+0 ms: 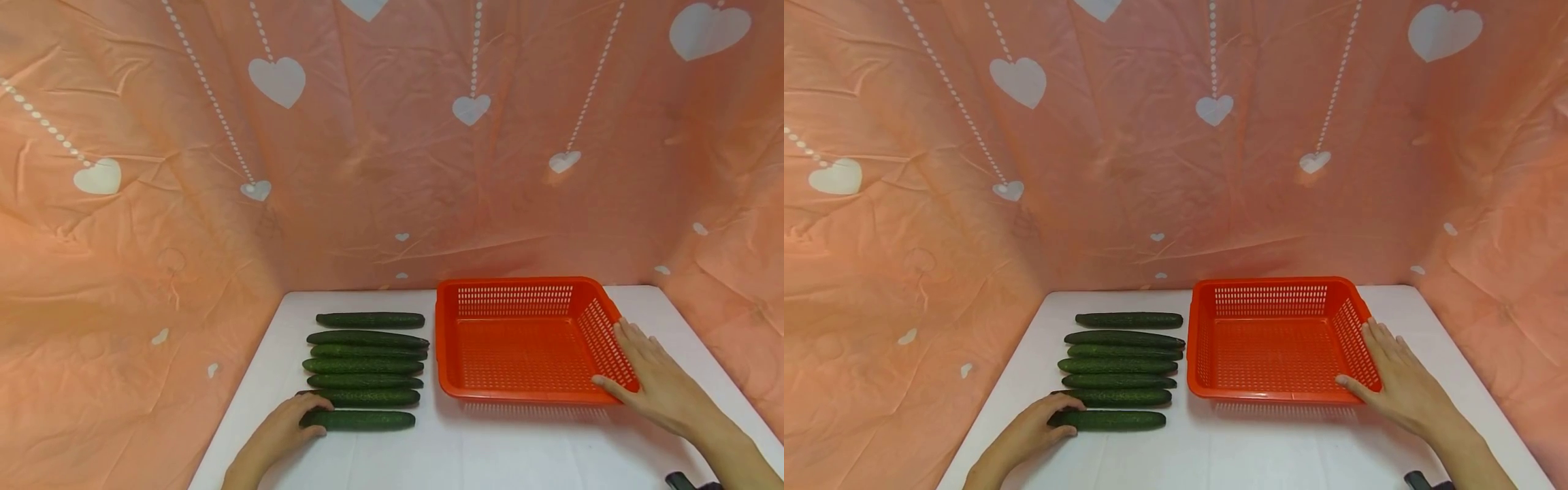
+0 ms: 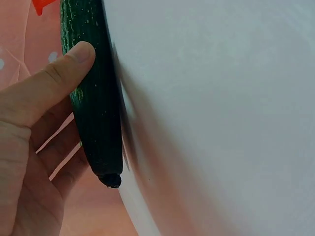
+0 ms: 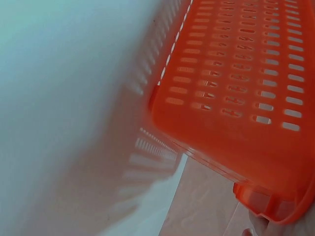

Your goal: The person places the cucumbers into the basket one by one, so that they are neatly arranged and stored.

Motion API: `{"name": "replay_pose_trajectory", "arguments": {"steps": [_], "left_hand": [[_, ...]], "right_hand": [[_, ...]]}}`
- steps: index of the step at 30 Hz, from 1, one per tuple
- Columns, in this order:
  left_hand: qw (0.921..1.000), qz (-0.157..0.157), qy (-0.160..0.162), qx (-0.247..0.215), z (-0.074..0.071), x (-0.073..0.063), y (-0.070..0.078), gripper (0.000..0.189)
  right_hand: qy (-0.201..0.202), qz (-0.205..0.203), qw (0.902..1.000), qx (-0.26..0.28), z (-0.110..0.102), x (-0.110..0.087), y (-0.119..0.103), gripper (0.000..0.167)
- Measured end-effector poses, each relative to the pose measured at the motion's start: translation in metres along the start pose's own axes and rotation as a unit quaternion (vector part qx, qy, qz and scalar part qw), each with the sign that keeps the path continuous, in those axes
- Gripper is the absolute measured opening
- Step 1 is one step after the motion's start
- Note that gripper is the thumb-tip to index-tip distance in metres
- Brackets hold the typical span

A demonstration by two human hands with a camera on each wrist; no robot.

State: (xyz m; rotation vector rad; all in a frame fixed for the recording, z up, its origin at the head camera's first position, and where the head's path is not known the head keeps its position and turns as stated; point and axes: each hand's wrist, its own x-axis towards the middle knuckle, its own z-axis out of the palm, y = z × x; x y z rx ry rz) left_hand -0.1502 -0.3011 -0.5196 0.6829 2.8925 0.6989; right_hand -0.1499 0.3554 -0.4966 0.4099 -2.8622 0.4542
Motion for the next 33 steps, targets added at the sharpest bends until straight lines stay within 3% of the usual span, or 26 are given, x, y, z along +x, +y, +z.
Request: {"name": "replay_pose_trajectory", "arguments": {"steps": [6, 10, 14, 17, 23, 33], "left_hand": [[0.9983, -0.012, -0.007, -0.057, -0.001, 0.0, -0.002, 0.03], [0.9942, 0.005, 0.001, -0.107, -0.004, 0.0, -0.001, 0.029], [0.9915, 0.016, 0.014, -0.128, -0.009, 0.0, 0.003, 0.029], [0.9917, 0.03, 0.035, -0.12, -0.012, -0.001, 0.005, 0.028], [0.9879, 0.07, 0.123, -0.064, -0.019, 0.001, 0.012, 0.031], [0.981, 0.036, 0.181, -0.061, -0.035, 0.019, 0.039, 0.036]], "right_hand": [[0.001, -0.006, 1.0, -0.007, -0.001, 0.001, 0.002, 0.11], [0.009, -0.018, 0.9997, -0.013, -0.001, 0.001, 0.003, 0.11], [0.015, -0.027, 0.9994, -0.013, -0.001, 0.002, 0.004, 0.11], [0.01, -0.025, 0.9996, -0.008, 0.0, 0.002, 0.005, 0.11], [0.012, -0.027, 0.9996, -0.004, 0.0, 0.002, 0.006, 0.111], [0.016, -0.033, 0.9993, -0.01, 0.0, 0.002, 0.006, 0.112]]}}
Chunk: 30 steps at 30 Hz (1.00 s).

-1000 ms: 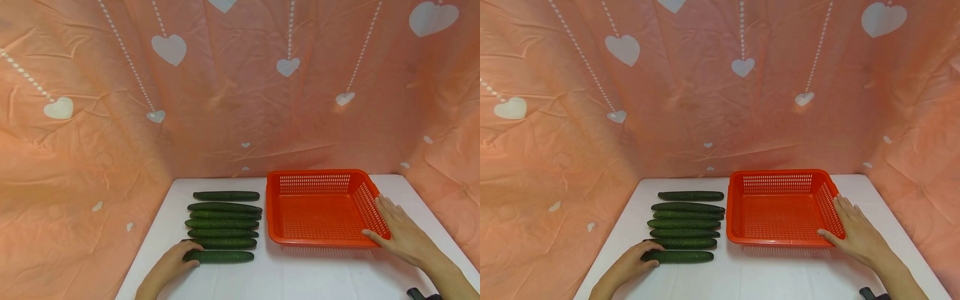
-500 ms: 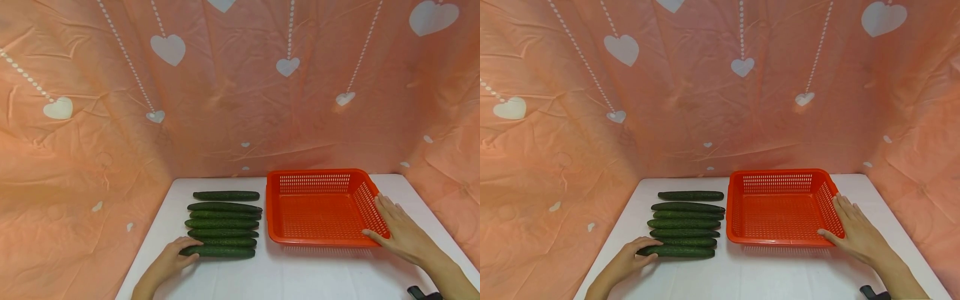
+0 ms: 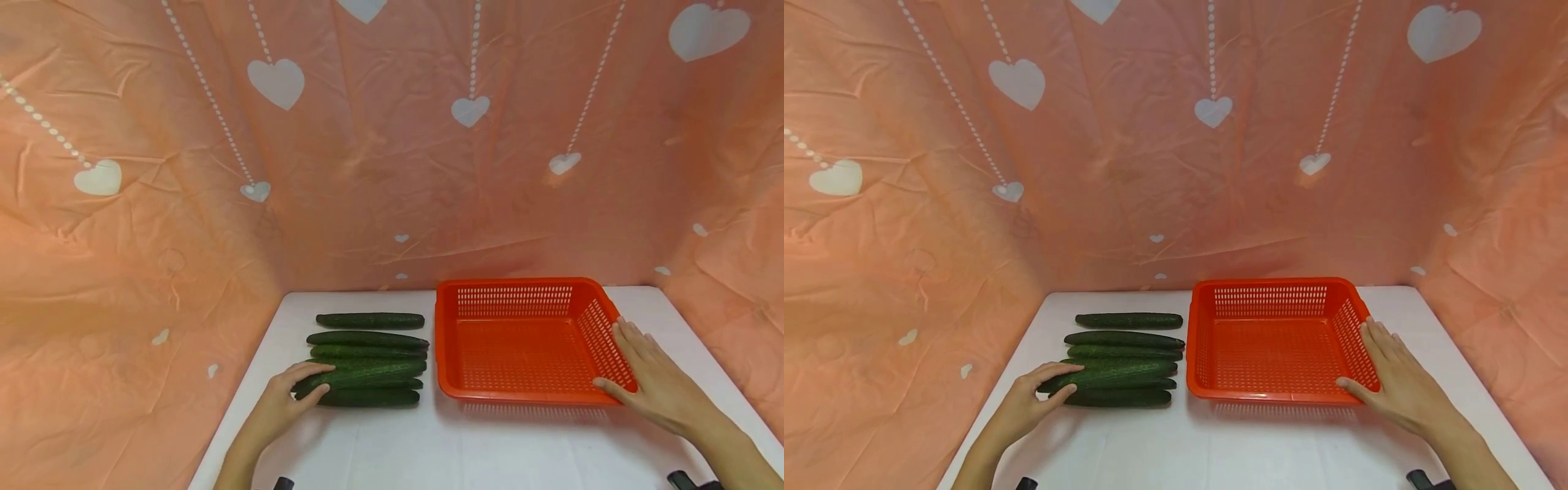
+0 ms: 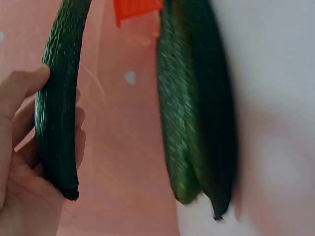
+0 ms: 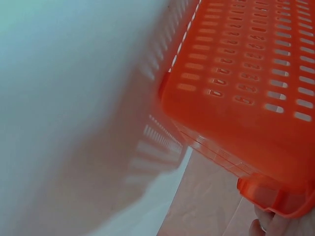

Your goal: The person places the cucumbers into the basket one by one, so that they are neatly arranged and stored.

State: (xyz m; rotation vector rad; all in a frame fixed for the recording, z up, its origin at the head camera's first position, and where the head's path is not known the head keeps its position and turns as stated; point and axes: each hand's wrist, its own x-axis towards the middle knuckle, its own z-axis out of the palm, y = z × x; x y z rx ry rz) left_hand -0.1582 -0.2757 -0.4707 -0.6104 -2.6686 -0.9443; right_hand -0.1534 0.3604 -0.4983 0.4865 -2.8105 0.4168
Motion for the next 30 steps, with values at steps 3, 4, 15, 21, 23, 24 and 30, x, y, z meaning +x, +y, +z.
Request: {"name": "replay_pose_trajectory", "arguments": {"steps": [3, 4, 15, 21, 23, 24, 30], "left_hand": [[0.9995, 0.009, 0.029, -0.003, 0.003, 0.011, 0.011, 0.038], [0.9993, 0.012, 0.036, -0.003, 0.004, 0.015, 0.015, 0.038], [0.9976, 0.027, 0.03, -0.057, 0.03, 0.053, 0.058, 0.037], [0.9957, 0.047, 0.007, -0.079, 0.052, 0.074, 0.074, 0.032], [0.9947, 0.05, -0.001, -0.09, 0.058, 0.081, 0.08, 0.032], [0.9942, 0.051, -0.002, -0.094, 0.061, 0.085, 0.083, 0.032], [0.9924, 0.035, -0.018, -0.117, 0.079, 0.103, 0.1, 0.031]], "right_hand": [[0.01, -0.013, 0.9998, -0.01, 0.0, 0.001, 0.001, 0.111], [0.013, -0.018, 0.9997, -0.013, 0.0, 0.001, 0.001, 0.11], [0.017, -0.024, 0.9994, -0.021, 0.0, 0.0, 0.0, 0.108], [0.023, -0.028, 0.9992, -0.018, 0.002, -0.002, 0.001, 0.107], [0.022, -0.027, 0.9992, -0.018, 0.002, -0.001, 0.001, 0.107], [0.022, -0.026, 0.9993, -0.017, 0.002, -0.001, 0.001, 0.107], [0.017, -0.021, 0.9995, -0.017, 0.001, -0.002, 0.0, 0.107]]}}
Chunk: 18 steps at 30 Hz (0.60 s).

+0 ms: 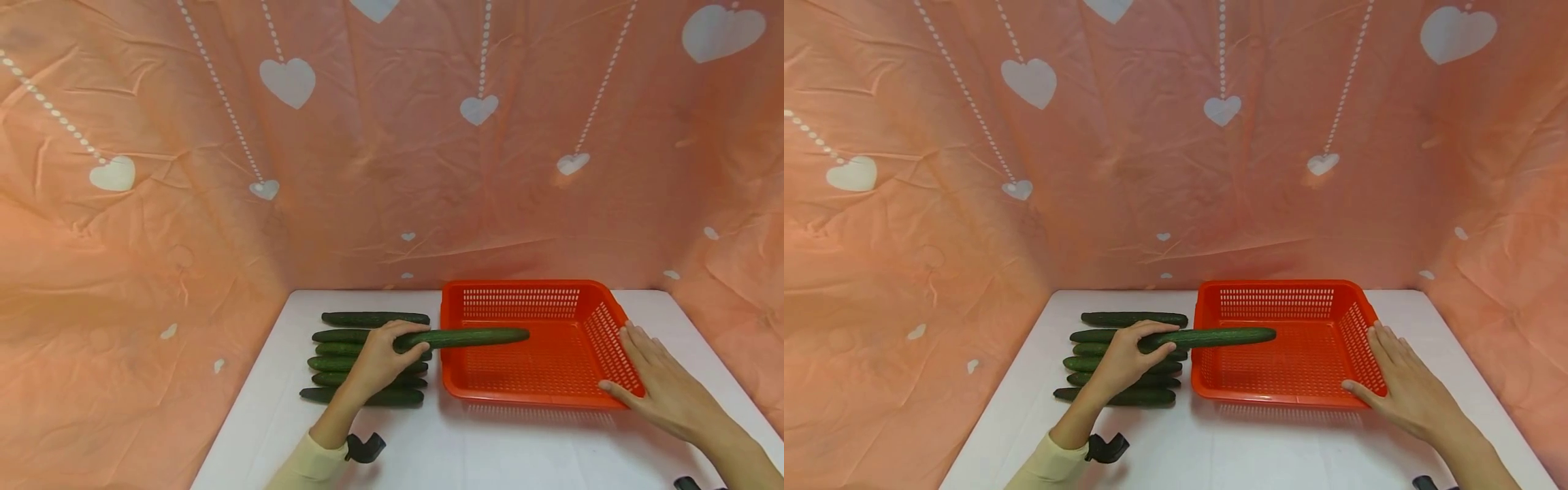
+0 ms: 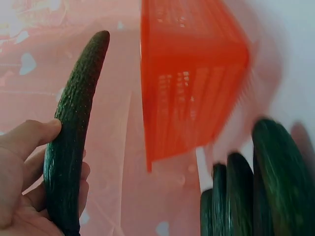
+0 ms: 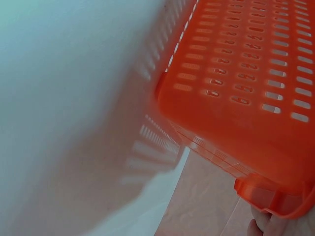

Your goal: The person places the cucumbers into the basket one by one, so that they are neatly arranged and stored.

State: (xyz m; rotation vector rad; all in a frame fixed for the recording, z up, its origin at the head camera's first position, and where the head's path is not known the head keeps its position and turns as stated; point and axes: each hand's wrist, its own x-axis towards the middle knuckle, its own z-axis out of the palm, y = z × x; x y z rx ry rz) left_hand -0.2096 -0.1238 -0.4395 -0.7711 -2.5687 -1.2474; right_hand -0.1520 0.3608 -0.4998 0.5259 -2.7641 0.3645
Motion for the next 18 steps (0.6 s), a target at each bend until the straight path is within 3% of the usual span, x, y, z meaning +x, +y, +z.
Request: {"name": "replay_pose_trajectory", "arguments": {"steps": [9, 18], "left_hand": [[0.9989, -0.022, -0.039, -0.012, 0.033, 0.021, 0.016, 0.032], [0.9974, -0.009, -0.071, 0.006, 0.067, 0.032, 0.028, 0.031]], "right_hand": [[-0.009, 0.012, 0.9999, 0.001, -0.001, 0.0, 0.0, 0.107], [-0.001, 0.007, 1.0, 0.004, -0.001, 0.001, -0.001, 0.107]]}}
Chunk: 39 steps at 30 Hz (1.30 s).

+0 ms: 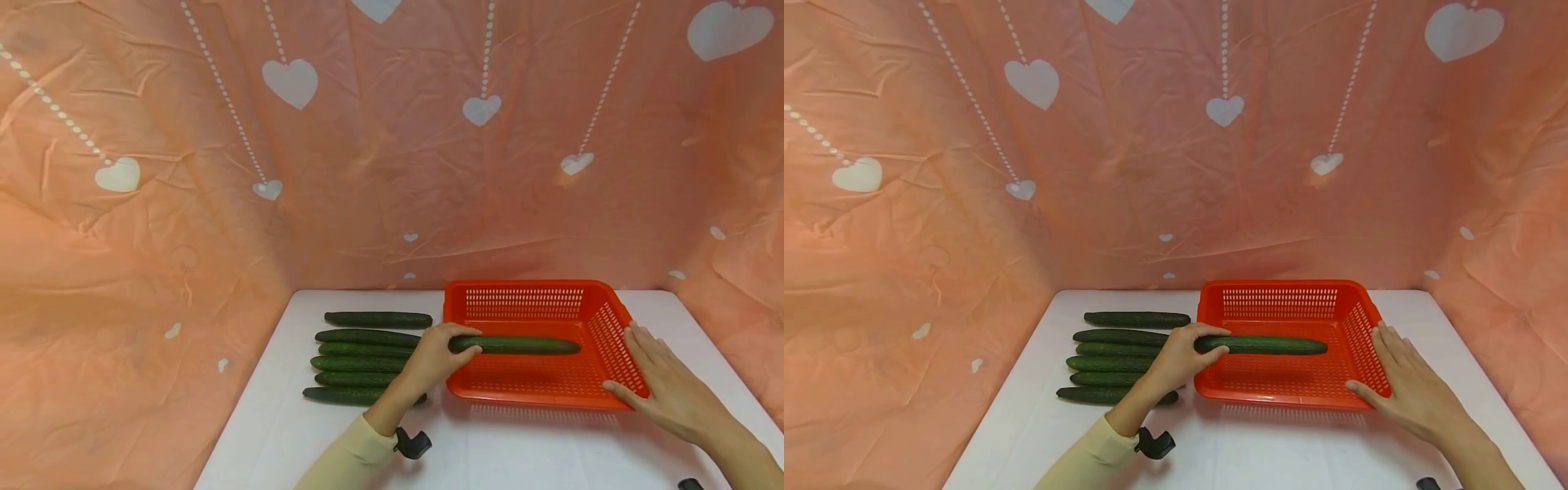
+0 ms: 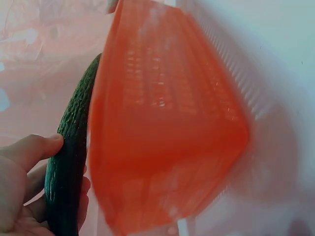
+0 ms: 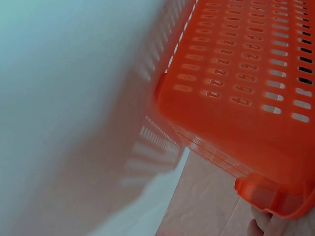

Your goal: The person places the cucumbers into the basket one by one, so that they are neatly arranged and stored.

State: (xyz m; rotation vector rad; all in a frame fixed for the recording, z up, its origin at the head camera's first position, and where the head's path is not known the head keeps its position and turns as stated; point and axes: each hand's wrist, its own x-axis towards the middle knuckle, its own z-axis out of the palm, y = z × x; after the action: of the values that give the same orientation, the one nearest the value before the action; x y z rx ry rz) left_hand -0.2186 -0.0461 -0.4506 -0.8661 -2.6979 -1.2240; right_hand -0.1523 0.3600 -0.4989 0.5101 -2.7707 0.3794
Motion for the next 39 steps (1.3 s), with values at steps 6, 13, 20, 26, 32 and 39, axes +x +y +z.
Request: {"name": "replay_pose_trajectory", "arguments": {"steps": [6, 13, 20, 26, 32, 39], "left_hand": [[0.9992, 0.012, -0.023, 0.029, 0.023, 0.01, 0.008, 0.029], [0.9983, -0.014, -0.044, 0.034, 0.042, 0.018, 0.014, 0.027], [0.9965, -0.043, -0.057, 0.043, 0.051, 0.019, 0.016, 0.027], [0.9943, -0.056, -0.071, 0.056, 0.058, 0.023, 0.021, 0.027], [0.9935, -0.065, -0.077, 0.055, 0.066, 0.024, 0.025, 0.027], [0.9907, -0.071, -0.092, 0.07, 0.072, 0.026, 0.03, 0.024]], "right_hand": [[-0.001, 0.0, 1.0, 0.001, 0.0, 0.0, 0.001, 0.106], [-0.017, 0.014, 0.9997, 0.012, 0.001, 0.0, 0.001, 0.106], [-0.017, 0.019, 0.9995, 0.018, 0.002, 0.0, 0.0, 0.106], [-0.008, 0.013, 0.9997, 0.017, 0.001, 0.0, 0.0, 0.106], [-0.013, 0.012, 0.9998, 0.012, 0.001, 0.001, 0.0, 0.106], [-0.014, 0.011, 0.9997, 0.014, -0.001, 0.0, 0.0, 0.106]]}}
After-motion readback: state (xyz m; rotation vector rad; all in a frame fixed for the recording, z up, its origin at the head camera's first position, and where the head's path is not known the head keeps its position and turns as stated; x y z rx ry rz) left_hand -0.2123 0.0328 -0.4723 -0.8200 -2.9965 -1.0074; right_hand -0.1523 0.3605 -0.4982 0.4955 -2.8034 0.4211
